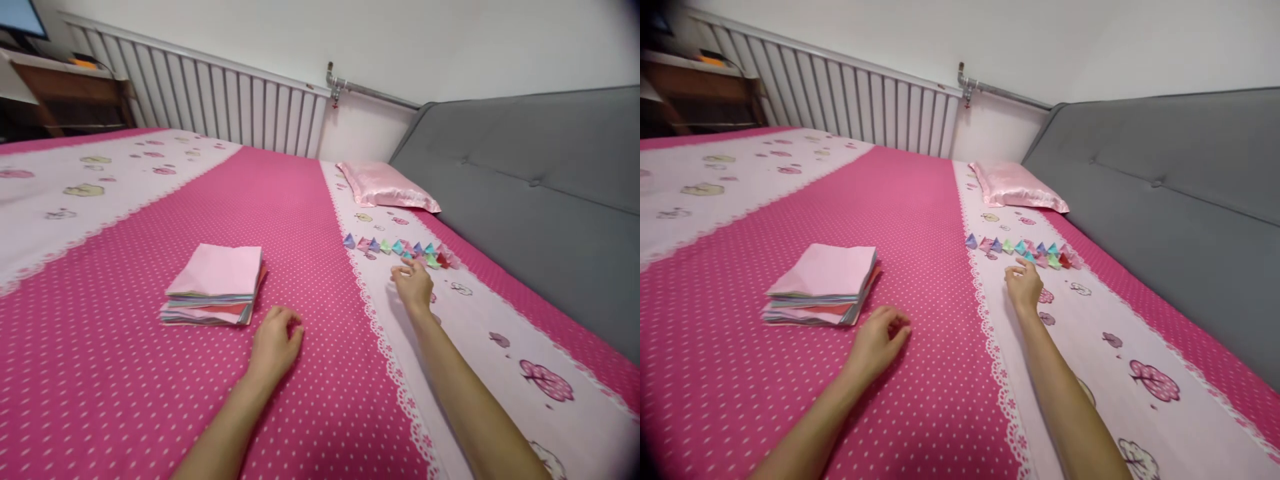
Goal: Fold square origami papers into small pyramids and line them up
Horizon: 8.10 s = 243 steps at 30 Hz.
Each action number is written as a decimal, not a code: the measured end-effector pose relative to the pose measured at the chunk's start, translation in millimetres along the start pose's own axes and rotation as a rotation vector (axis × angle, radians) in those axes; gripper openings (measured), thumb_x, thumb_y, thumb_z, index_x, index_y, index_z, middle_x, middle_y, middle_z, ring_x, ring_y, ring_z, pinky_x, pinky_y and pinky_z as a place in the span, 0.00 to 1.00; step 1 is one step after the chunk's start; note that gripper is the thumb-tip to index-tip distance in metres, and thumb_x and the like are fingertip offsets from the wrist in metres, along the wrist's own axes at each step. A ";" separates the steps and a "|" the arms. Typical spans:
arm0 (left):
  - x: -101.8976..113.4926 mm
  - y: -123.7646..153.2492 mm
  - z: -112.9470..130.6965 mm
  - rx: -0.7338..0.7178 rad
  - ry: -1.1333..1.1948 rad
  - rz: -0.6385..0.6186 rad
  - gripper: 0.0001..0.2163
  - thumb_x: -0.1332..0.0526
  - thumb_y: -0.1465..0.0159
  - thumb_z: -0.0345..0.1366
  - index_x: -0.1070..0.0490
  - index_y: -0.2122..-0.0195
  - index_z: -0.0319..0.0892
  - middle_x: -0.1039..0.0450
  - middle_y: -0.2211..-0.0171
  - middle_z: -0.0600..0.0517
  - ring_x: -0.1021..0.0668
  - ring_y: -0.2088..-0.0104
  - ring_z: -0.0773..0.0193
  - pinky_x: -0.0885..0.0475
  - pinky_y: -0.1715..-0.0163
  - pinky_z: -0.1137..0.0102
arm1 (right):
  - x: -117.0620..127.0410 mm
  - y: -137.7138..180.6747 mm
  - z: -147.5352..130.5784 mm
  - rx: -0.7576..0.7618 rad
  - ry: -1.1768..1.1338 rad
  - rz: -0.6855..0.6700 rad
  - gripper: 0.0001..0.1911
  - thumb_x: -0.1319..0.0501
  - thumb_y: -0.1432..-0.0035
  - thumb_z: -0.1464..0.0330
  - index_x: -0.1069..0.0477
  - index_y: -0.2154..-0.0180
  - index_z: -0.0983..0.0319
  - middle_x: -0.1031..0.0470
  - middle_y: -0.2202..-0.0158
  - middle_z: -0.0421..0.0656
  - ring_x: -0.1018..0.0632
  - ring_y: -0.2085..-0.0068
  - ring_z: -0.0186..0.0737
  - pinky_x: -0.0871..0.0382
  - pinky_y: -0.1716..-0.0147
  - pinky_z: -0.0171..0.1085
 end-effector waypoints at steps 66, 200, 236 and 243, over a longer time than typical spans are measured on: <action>13.4 20.0 -4.5 0.281 -0.444 -0.384 0.14 0.48 0.40 0.36 0.28 0.59 0.34 0.26 0.64 0.38 0.24 0.60 0.52 0.31 0.62 0.64 | -143.6 183.4 -212.1 0.693 -0.414 -0.951 0.22 0.43 0.55 0.75 0.29 0.54 0.62 0.27 0.53 0.45 0.27 0.51 0.42 0.36 0.48 0.43; -56.9 32.1 30.5 -0.254 -0.614 -0.379 0.26 0.58 0.36 0.43 0.49 0.39 0.35 0.53 0.38 0.43 0.50 0.38 0.55 0.54 0.41 0.58 | -53.6 187.2 -55.3 0.462 0.215 -0.749 0.37 0.62 0.41 0.49 0.59 0.38 0.65 0.60 0.35 0.47 0.60 0.36 0.47 0.66 0.40 0.51; -9.9 7.7 3.3 0.214 0.261 0.059 0.27 0.41 0.44 0.40 0.45 0.45 0.34 0.33 0.51 0.39 0.26 0.58 0.58 0.30 0.56 0.60 | -23.8 140.6 -21.7 -0.398 -0.955 -0.320 0.28 0.38 0.59 0.70 0.37 0.52 0.63 0.28 0.73 0.38 0.24 0.70 0.37 0.28 0.67 0.38; -8.0 8.8 6.8 0.169 0.160 0.060 0.23 0.41 0.45 0.38 0.41 0.49 0.34 0.34 0.52 0.39 0.27 0.56 0.56 0.31 0.55 0.59 | -20.5 142.7 -2.0 -0.387 -0.594 -0.223 0.27 0.40 0.59 0.69 0.37 0.53 0.64 0.26 0.67 0.43 0.24 0.70 0.40 0.29 0.73 0.36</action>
Point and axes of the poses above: each hand's wrist, its own y-axis away from the middle knuckle, its own x-axis out of the back of the hand, z = x × y, the point moved 7 cm from there along -y, towards the middle knuckle
